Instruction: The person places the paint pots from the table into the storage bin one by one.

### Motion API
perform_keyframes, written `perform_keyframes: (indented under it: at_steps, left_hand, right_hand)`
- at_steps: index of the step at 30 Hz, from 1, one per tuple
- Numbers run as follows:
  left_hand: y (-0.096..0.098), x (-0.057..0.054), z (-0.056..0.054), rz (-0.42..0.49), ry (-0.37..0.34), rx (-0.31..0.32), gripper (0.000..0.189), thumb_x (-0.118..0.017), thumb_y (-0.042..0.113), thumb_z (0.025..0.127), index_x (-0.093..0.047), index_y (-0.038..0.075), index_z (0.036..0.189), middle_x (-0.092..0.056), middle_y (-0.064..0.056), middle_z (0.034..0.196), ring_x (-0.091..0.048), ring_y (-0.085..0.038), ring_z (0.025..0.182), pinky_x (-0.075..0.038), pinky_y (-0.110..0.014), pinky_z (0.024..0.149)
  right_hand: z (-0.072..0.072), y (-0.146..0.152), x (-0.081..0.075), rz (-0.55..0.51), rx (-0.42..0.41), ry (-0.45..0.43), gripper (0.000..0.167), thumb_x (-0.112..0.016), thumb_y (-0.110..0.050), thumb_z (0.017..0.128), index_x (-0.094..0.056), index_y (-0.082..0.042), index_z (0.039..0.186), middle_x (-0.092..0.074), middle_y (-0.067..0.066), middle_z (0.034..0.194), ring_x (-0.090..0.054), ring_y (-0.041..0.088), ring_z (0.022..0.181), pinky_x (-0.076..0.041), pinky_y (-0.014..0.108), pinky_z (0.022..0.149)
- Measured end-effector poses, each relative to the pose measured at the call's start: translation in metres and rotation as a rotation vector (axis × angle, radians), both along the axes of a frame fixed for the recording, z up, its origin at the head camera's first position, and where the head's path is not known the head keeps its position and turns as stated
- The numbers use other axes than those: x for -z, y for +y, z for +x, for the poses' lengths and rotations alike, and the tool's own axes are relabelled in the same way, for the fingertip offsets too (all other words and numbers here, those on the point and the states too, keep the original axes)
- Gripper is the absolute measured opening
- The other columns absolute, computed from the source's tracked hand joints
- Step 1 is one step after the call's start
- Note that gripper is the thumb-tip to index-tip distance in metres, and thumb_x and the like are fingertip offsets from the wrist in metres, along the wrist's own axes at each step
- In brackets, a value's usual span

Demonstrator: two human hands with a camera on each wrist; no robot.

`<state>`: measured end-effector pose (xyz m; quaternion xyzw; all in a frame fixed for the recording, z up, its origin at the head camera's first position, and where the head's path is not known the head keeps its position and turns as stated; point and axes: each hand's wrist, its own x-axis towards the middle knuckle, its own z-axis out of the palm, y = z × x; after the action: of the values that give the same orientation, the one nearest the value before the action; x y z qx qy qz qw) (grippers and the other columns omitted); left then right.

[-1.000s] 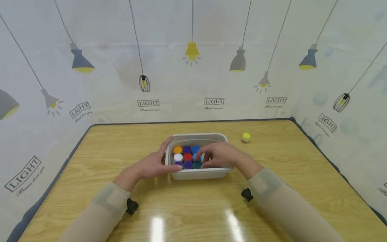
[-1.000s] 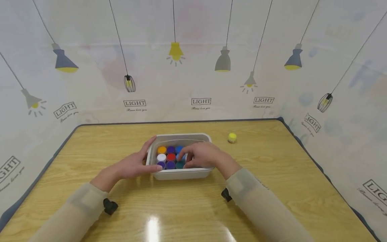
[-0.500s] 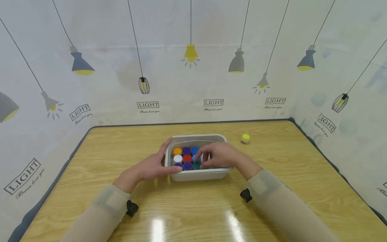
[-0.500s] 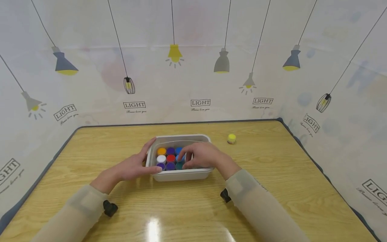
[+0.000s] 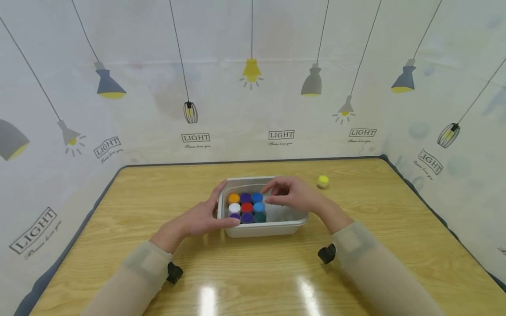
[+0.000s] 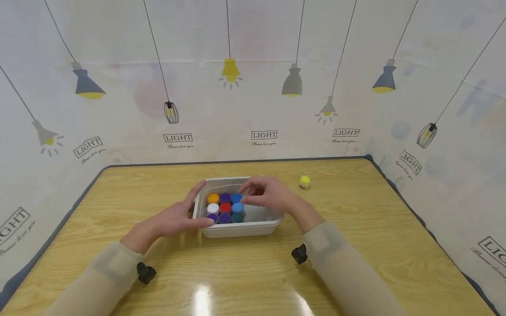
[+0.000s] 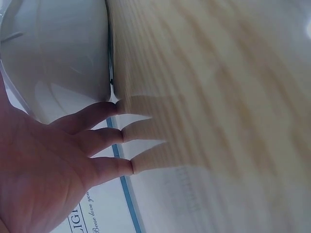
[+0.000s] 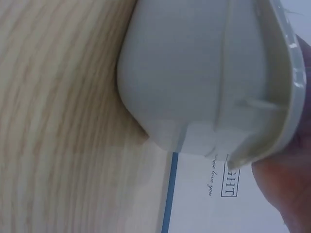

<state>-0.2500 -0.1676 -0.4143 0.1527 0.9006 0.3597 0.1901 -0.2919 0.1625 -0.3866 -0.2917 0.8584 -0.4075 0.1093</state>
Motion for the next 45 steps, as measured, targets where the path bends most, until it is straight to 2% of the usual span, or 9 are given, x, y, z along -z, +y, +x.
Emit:
perform_keyframes:
  at_steps: [4, 10, 17, 24, 29, 37, 45]
  left_hand:
    - [0.000, 0.000, 0.001, 0.005, -0.002, 0.000, 0.124, -0.075, 0.076, 0.091, 0.009, 0.043, 0.175, -0.043, -0.025, 0.171, -0.054, -0.046, 0.147, -0.038, -0.069, 0.125]
    - [-0.001, 0.001, 0.000, 0.005, 0.005, -0.003, 0.123, -0.075, 0.075, 0.091, 0.010, 0.045, 0.175, -0.043, -0.025, 0.171, -0.054, -0.046, 0.147, -0.038, -0.070, 0.124]
    - [-0.001, 0.002, 0.001, 0.015, -0.008, -0.016, 0.124, -0.077, 0.075, 0.089, 0.007, 0.047, 0.175, -0.042, -0.021, 0.172, -0.053, -0.044, 0.149, -0.037, -0.069, 0.126]
    - [0.000, 0.002, 0.001, 0.017, -0.014, -0.018, 0.124, -0.077, 0.076, 0.089, 0.007, 0.048, 0.174, -0.040, -0.021, 0.174, -0.051, -0.046, 0.151, -0.035, -0.070, 0.126]
    - [0.000, 0.002, 0.000, 0.007, -0.015, -0.017, 0.124, -0.076, 0.077, 0.088, 0.008, 0.048, 0.174, -0.039, -0.022, 0.174, -0.049, -0.047, 0.153, -0.034, -0.071, 0.127]
    - [0.000, 0.003, 0.000, 0.012, -0.011, -0.018, 0.124, -0.076, 0.077, 0.089, 0.009, 0.048, 0.174, -0.039, -0.022, 0.174, -0.050, -0.046, 0.151, -0.035, -0.070, 0.127]
    - [0.001, 0.003, 0.000, 0.023, -0.015, -0.018, 0.124, -0.077, 0.077, 0.088, 0.009, 0.049, 0.174, -0.041, -0.022, 0.173, -0.051, -0.046, 0.151, -0.035, -0.070, 0.127]
  right_hand:
    - [0.004, 0.011, -0.005, -0.056, 0.087, 0.053, 0.022, -0.082, -0.022, 0.101, -0.079, -0.014, 0.121, -0.074, 0.002, 0.094, -0.063, 0.022, 0.083, -0.051, 0.027, 0.072]
    - [0.009, 0.041, -0.006, -0.053, 0.181, 0.086, 0.023, -0.080, -0.023, 0.102, -0.079, -0.009, 0.121, -0.074, 0.002, 0.092, -0.063, 0.022, 0.083, -0.052, 0.027, 0.073]
    - [0.016, 0.089, 0.010, -0.016, 0.255, 0.068, 0.023, -0.079, -0.026, 0.104, -0.078, -0.012, 0.122, -0.073, 0.002, 0.093, -0.063, 0.015, 0.082, -0.052, 0.027, 0.071]
    - [0.024, 0.129, 0.023, 0.003, 0.288, 0.059, 0.025, -0.077, -0.024, 0.105, -0.077, -0.006, 0.122, -0.074, 0.005, 0.094, -0.064, 0.011, 0.081, -0.054, 0.027, 0.073]
    - [0.027, 0.147, 0.026, 0.084, 0.320, 0.058, 0.026, -0.076, -0.026, 0.106, -0.076, -0.007, 0.124, -0.074, 0.004, 0.095, -0.063, 0.010, 0.082, -0.053, 0.026, 0.073]
    - [0.014, 0.165, 0.028, 0.163, 0.373, 0.051, 0.031, -0.074, -0.032, 0.108, -0.075, -0.009, 0.128, -0.074, 0.005, 0.099, -0.062, 0.012, 0.083, -0.051, 0.028, 0.074]
    - [-0.014, 0.170, 0.031, 0.212, 0.431, 0.045, 0.039, -0.071, -0.038, 0.109, -0.071, -0.010, 0.137, -0.073, 0.009, 0.110, -0.062, 0.018, 0.089, -0.051, 0.031, 0.074]
